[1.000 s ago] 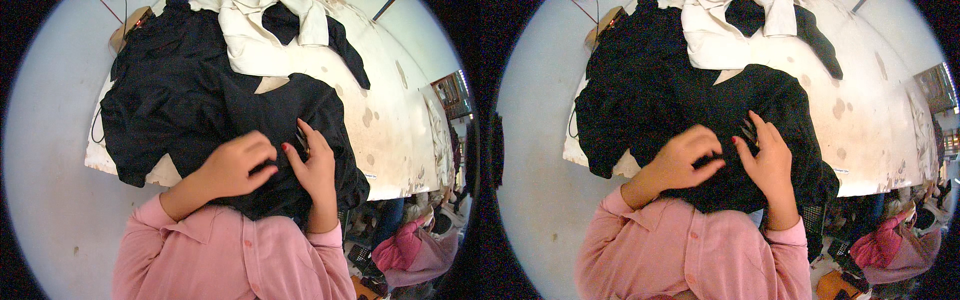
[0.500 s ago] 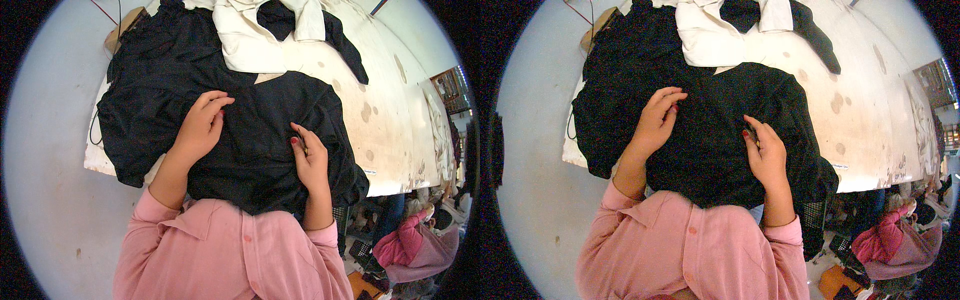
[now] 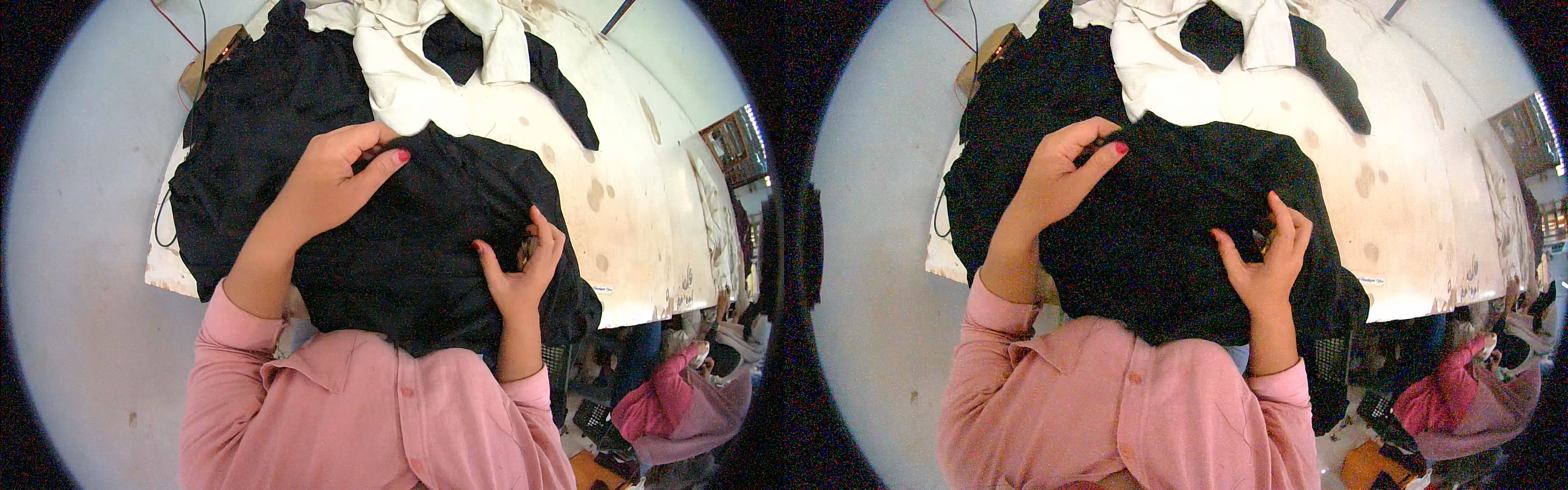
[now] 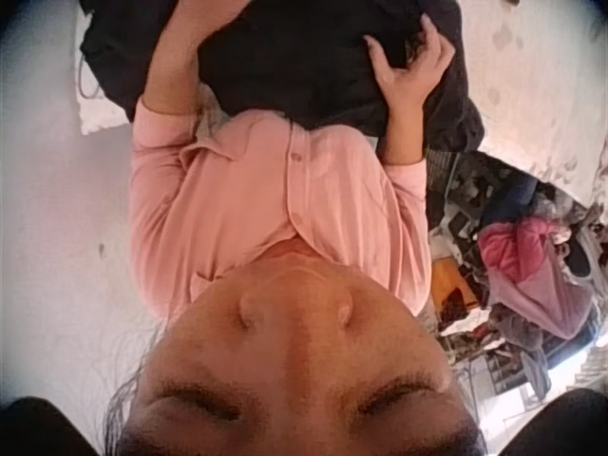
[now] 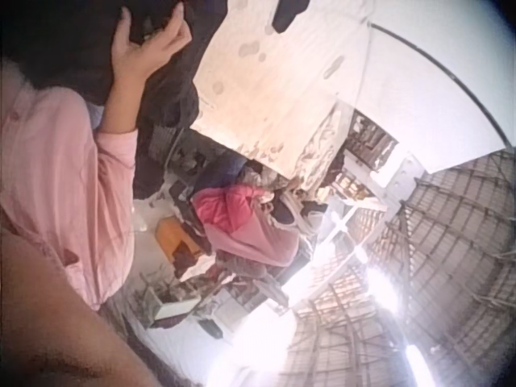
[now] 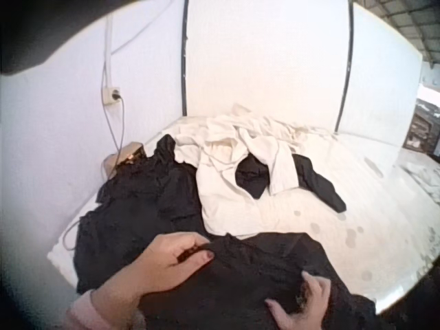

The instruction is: The person uses a small blade to trim loose threads from a black garment laid on a white table. They repeatedly lift, turn, and reposition the garment to access different areas, then cut visible threads with the blade.

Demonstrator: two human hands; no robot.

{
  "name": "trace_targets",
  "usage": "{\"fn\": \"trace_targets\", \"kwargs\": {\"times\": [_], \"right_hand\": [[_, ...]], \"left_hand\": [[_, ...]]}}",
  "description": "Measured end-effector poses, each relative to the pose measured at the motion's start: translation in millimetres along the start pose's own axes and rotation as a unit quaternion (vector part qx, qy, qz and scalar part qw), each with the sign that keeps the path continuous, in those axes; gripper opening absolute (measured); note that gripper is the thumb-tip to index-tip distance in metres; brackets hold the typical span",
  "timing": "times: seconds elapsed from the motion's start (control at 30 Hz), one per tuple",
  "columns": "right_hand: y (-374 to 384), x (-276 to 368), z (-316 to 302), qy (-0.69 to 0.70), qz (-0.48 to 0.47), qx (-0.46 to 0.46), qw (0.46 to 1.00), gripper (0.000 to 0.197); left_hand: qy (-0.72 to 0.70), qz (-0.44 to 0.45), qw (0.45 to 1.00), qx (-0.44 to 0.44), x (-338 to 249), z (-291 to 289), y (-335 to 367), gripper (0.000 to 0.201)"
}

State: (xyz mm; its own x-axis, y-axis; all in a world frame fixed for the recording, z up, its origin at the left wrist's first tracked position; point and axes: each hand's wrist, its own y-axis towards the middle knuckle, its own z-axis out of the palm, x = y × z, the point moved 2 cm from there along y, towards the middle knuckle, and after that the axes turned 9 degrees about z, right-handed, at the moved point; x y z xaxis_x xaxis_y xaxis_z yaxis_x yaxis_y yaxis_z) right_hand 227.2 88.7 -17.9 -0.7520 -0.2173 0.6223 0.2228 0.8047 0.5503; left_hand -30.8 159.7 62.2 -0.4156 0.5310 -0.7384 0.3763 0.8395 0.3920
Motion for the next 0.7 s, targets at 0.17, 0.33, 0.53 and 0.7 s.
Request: {"fn": "trace_targets", "kwargs": {"times": [0.17, 0.33, 0.53, 0.7], "right_hand": [[8, -13, 2, -0.085, 0.119, -0.036, 0.989, 0.085], [20, -37, -2, -0.116, 0.172, 0.148, 0.967, 0.066], [90, -46, -50, -0.145, -0.017, -0.053, 0.988, 0.044], [99, -55, -103, -0.021, 0.129, -0.020, 0.991, 0.043]], "left_hand": [[0.329, -0.004, 0.944, -0.015, 59, -54, -13, 0.039], [0.426, -0.173, 0.886, 0.064, 100, -88, -54, 0.053], [0.340, -0.036, 0.926, -0.161, 58, -113, -41, 0.043], [0.407, 0.121, 0.881, -0.208, -7, -94, -84, 0.038]]}}
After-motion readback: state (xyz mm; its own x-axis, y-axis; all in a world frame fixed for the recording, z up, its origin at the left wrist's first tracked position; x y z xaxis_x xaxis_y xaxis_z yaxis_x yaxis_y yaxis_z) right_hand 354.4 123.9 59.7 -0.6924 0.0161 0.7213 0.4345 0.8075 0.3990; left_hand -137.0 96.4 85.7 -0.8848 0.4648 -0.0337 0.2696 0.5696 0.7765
